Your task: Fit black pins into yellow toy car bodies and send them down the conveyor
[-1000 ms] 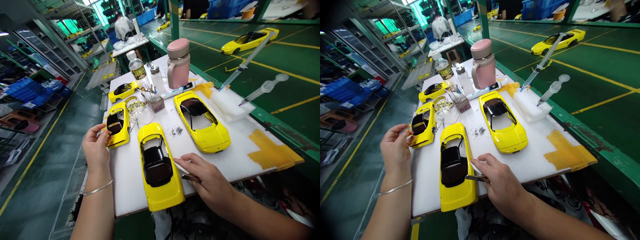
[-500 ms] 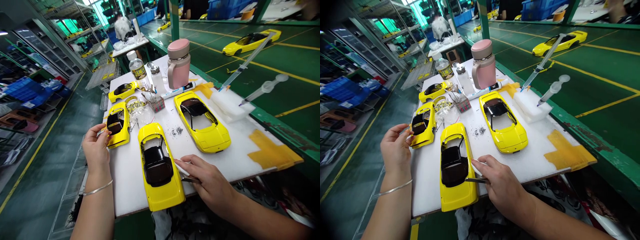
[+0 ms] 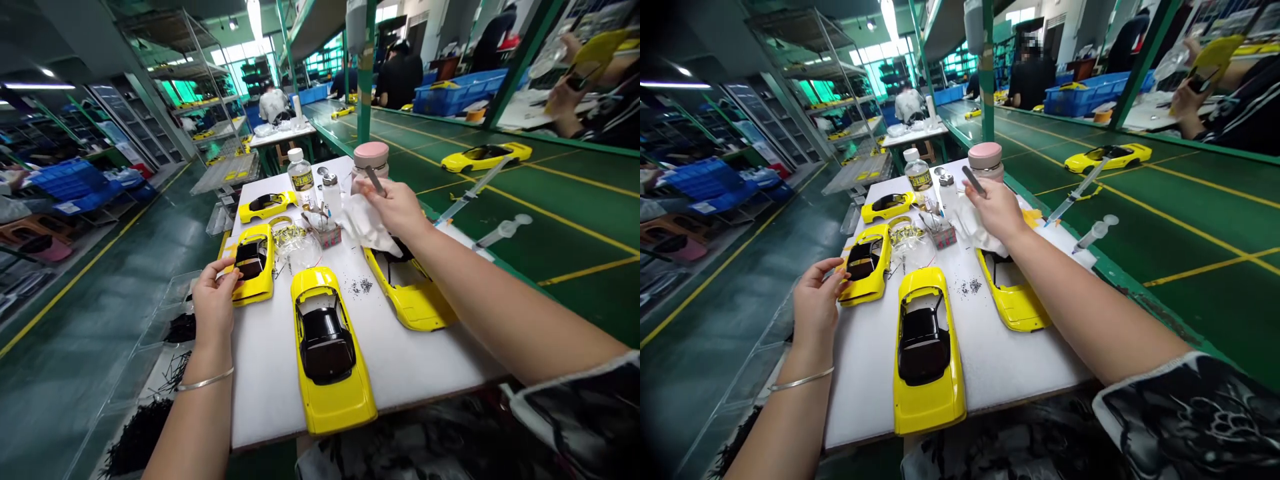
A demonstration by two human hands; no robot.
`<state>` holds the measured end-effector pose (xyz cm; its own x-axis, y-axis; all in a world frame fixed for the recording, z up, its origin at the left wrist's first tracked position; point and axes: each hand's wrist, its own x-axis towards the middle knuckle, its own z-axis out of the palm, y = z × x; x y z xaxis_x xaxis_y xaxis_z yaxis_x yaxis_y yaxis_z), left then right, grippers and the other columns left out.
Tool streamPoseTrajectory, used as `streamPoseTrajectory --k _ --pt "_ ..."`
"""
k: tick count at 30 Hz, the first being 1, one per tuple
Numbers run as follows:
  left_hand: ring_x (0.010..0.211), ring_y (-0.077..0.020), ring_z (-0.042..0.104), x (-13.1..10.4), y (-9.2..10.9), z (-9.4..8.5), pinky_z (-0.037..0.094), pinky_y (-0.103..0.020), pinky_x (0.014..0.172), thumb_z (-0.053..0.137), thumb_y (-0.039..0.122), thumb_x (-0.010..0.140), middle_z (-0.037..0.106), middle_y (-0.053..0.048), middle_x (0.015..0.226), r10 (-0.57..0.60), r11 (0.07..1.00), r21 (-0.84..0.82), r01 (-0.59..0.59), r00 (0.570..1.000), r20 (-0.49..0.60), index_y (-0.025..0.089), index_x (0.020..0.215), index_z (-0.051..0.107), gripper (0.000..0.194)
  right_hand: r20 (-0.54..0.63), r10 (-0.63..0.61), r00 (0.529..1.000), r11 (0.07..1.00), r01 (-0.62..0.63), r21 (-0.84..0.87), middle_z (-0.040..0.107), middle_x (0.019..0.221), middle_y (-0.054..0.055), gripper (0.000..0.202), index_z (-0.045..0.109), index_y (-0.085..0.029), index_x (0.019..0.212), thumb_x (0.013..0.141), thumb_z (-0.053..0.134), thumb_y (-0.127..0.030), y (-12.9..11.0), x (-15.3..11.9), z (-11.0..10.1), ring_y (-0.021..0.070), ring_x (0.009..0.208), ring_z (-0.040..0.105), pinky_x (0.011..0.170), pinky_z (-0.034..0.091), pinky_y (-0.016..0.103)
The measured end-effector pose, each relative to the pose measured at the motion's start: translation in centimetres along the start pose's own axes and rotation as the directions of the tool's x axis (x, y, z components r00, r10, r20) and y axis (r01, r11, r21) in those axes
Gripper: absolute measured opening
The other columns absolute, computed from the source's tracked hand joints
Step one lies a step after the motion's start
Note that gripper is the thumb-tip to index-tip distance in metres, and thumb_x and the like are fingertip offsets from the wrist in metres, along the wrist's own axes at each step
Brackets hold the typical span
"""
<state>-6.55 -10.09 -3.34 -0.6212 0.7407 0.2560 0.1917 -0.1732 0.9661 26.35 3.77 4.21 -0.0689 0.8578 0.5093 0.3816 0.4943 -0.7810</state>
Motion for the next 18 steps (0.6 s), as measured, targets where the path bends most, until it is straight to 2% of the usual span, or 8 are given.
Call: streamPoseTrajectory --k 3,5,6,8,10,11,13,18 --pt "0.074 -0.0115 0.066 0.1 0.0 -0.1 0.054 -0.019 0.063 0.081 0.032 0.066 0.069 -0.001 0.086 0.006 1.000 -0.008 -0.005 1.000 0.007 0.018 0.102 0.073 0.040 -0.102 -0.056 0.993 0.998 0.060 0.032 0.076 0.117 0.010 0.025 0.076 -0.016 0.116 0.099 0.059 -0.025 -0.6 0.7 -0.8 0.0241 0.114 0.069 0.100 0.050 0.038" --pt "0.075 -0.0120 0.067 0.0 0.1 -0.1 0.055 -0.020 0.065 0.079 0.032 0.065 0.070 -0.002 0.089 0.012 1.000 -0.012 -0.011 1.000 0.014 0.018 0.102 0.073 0.040 -0.171 -0.095 0.981 0.988 0.114 0.107 0.074 0.104 0.006 0.021 0.075 -0.020 0.111 0.100 0.059 -0.030 -2.2 -1.0 -2.0 0.0173 0.094 0.069 0.081 0.051 0.029" --pt "0.076 -0.0122 0.067 0.0 0.1 0.0 0.055 -0.020 0.066 0.079 0.033 0.065 0.070 -0.003 0.091 0.016 1.000 -0.013 -0.015 1.000 0.019 0.018 0.102 0.073 0.040 -0.142 -0.084 0.986 0.984 0.105 0.146 0.071 0.093 0.004 0.020 0.074 -0.020 0.106 0.100 0.059 -0.032 -3.1 -2.4 -2.5 0.0146 0.080 0.064 0.069 0.047 0.027" --pt "0.077 -0.0123 0.067 -0.1 0.2 0.2 0.056 -0.021 0.067 0.078 0.034 0.066 0.071 -0.004 0.096 0.027 1.000 -0.013 -0.026 0.999 0.026 0.018 0.103 0.072 0.041 0.149 -0.013 0.989 0.988 -0.011 0.156 0.061 0.072 0.000 0.020 0.074 -0.019 0.095 0.096 0.063 -0.036 -4.5 -5.8 -3.1 0.0112 0.057 0.048 0.054 0.035 0.026" --pt "0.078 -0.0127 0.068 -0.2 0.2 0.3 0.057 -0.022 0.068 0.077 0.035 0.067 0.071 -0.005 0.099 0.040 0.999 -0.007 -0.039 0.999 0.023 0.018 0.103 0.072 0.040 0.526 0.104 0.844 0.993 -0.119 -0.005 0.053 0.059 -0.002 0.024 0.074 -0.017 0.079 0.089 0.070 -0.039 -5.0 -9.6 -3.0 0.0110 0.053 0.041 0.053 0.029 0.026" --pt "0.078 -0.0128 0.068 -0.1 0.2 0.3 0.057 -0.022 0.067 0.077 0.035 0.067 0.071 -0.005 0.099 0.046 0.999 -0.004 -0.046 0.999 0.020 0.018 0.102 0.072 0.040 0.631 0.182 0.754 0.983 -0.153 -0.101 0.049 0.055 -0.003 0.026 0.074 -0.017 0.074 0.087 0.072 -0.039 -4.9 -11.4 -2.6 0.0112 0.053 0.039 0.053 0.026 0.027" --pt "0.077 -0.0126 0.068 0.0 0.2 0.1 0.057 -0.022 0.066 0.076 0.034 0.067 0.071 -0.005 0.101 0.053 0.999 0.000 -0.053 0.998 0.017 0.018 0.101 0.072 0.038 0.685 0.292 0.667 0.954 -0.255 -0.159 0.045 0.053 -0.004 0.023 0.074 -0.016 0.072 0.083 0.076 -0.036 -4.4 -14.4 -1.5 0.0114 0.054 0.039 0.054 0.024 0.027" --pt "0.066 -0.0099 0.063 -0.9 1.4 0.8 0.053 -0.019 0.059 0.076 0.025 0.070 0.070 -0.001 0.088 0.073 0.997 0.016 -0.073 0.997 0.032 0.015 0.094 0.070 0.027 0.629 0.351 0.694 0.911 -0.409 -0.057 0.050 0.064 -0.006 0.013 0.072 -0.016 0.086 0.080 0.080 -0.024 -4.1 -17.5 1.0 0.0107 0.063 0.045 0.060 0.031 0.024"
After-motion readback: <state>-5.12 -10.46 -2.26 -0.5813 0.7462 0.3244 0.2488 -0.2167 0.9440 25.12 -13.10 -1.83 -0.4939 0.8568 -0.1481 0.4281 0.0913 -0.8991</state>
